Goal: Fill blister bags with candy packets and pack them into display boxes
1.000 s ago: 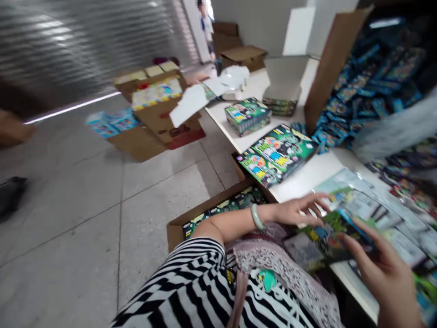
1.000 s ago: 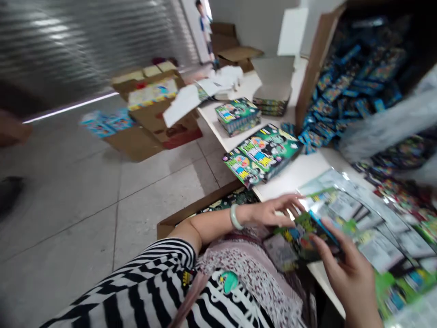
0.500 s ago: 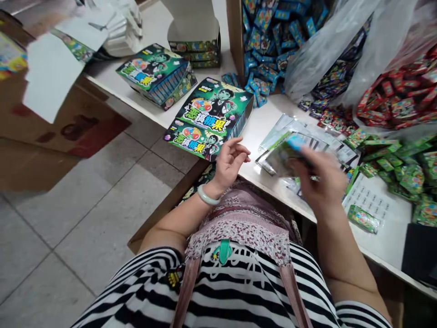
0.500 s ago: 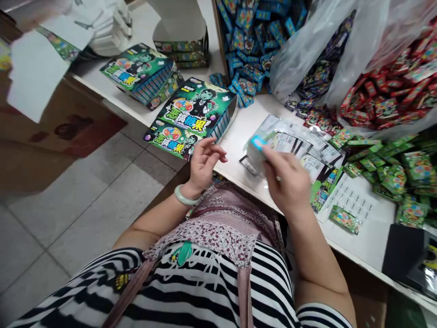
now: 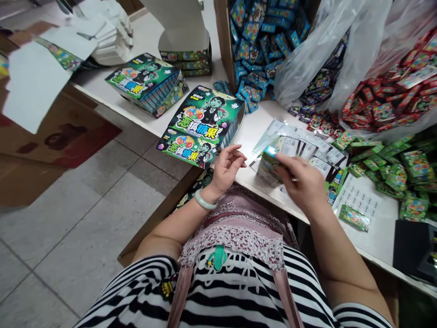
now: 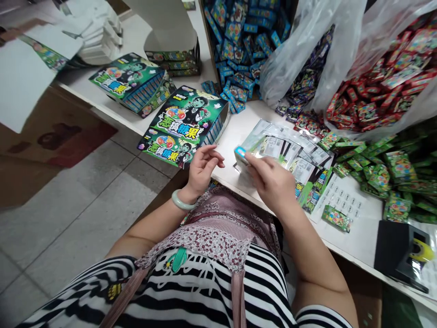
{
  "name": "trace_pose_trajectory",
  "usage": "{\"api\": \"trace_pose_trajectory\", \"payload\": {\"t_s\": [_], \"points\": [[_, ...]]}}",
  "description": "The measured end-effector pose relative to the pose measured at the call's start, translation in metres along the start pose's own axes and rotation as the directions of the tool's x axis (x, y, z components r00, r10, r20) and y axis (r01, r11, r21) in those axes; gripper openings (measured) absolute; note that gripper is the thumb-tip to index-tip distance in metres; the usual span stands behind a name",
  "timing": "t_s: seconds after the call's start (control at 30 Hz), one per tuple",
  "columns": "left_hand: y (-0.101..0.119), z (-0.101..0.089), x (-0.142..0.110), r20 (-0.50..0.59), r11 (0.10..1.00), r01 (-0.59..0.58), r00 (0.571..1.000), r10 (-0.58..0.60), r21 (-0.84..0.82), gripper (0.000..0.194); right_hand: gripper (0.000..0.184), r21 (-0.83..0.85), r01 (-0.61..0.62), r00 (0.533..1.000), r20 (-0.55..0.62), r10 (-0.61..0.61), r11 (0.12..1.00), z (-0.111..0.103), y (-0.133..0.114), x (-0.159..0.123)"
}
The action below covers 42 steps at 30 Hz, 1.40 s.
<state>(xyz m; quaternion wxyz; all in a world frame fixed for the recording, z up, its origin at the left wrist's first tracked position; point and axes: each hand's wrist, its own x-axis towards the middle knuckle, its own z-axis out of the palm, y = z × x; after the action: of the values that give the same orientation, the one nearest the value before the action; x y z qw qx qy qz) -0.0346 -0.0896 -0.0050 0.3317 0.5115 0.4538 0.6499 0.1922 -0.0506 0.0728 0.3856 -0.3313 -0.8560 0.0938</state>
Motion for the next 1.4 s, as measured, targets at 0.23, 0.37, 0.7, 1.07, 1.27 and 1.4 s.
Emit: {"api": "trace_pose_trajectory", "payload": {"t_s": [0.23,0.37,0.7,1.07,1.27,1.4], "points": [[0.017,0.020,0.021,0.221,0.982,-0.187,0.958,0.180,0.011,0.049,0.033,0.089,-0.020,0.999,0.045,0.016,0.996,-0.003,0.005,0.011],[0.035,0.035,0.033,0.345,0.991,-0.131,0.929,0.136,-0.038,0.044,0.047,0.271,-0.100,0.994,0.060,0.087,0.957,-0.015,0.009,0.005],[0.006,0.053,-0.007,0.362,0.981,0.192,0.915,-0.177,-0.005,0.038,0.024,0.495,-0.511,0.796,-0.034,0.604,0.703,0.013,0.026,-0.077],[0.012,0.075,0.014,0.359,0.972,0.230,0.912,-0.200,-0.042,0.029,0.037,0.688,-0.560,0.761,0.206,0.615,0.462,-0.002,0.047,-0.069],[0.022,0.074,0.017,0.412,0.986,0.166,0.899,-0.151,0.000,0.023,0.027,0.603,-0.507,0.836,0.170,0.521,0.616,-0.011,0.039,-0.060],[0.031,0.077,0.024,0.390,0.973,0.228,0.893,-0.226,0.043,0.022,0.033,0.616,-0.601,0.766,0.260,0.589,0.510,-0.013,0.036,-0.043]]}}
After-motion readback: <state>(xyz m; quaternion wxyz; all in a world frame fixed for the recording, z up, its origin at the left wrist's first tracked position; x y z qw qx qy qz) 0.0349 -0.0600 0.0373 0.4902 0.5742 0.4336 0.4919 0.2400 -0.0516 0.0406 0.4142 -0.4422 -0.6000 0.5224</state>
